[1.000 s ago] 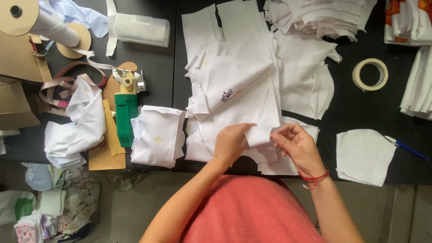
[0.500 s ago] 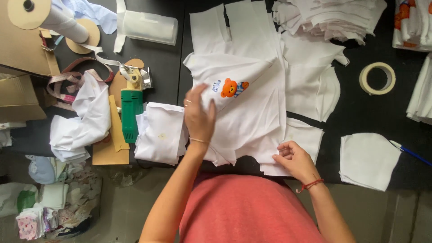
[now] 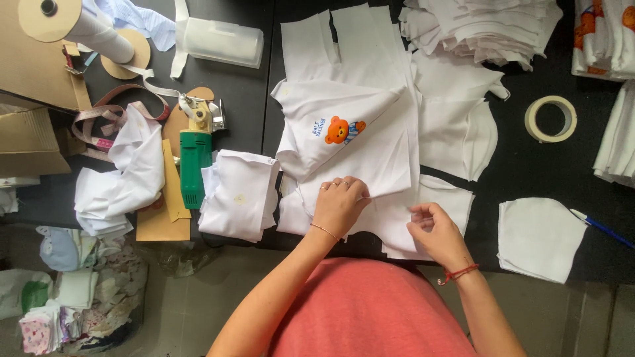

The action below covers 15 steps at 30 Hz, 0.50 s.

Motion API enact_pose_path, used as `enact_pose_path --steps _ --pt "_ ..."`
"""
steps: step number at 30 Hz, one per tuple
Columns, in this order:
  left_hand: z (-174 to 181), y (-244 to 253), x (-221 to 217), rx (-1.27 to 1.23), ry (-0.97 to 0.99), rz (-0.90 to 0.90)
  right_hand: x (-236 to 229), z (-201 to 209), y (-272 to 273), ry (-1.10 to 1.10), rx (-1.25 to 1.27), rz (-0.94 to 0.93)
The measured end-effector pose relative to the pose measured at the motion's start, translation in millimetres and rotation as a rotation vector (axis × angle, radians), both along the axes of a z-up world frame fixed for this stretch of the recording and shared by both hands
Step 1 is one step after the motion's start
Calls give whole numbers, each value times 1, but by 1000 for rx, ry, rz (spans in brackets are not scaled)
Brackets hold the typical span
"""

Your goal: The person folds white fabric pieces on a table, stacks them, and places some into a red shopping bag. They also retrieve and use cardboard templates to align fabric pieces before folding.

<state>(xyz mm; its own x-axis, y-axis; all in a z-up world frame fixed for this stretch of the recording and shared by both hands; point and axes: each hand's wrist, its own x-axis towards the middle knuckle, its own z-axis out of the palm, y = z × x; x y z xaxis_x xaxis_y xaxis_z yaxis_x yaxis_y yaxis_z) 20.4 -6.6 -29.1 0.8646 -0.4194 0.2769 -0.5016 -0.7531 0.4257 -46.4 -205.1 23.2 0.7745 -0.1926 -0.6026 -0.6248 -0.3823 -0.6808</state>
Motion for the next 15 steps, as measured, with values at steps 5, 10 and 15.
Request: enact_pose_path --steps 5,10,15 --pt "33 11 8 -179 493 -10 36 15 34 -186 161 -160" --pt "32 15 -7 -139 302 -37 58 -17 38 -235 199 -83" --pt "30 23 -32 12 109 -16 53 -3 34 -148 137 -39"
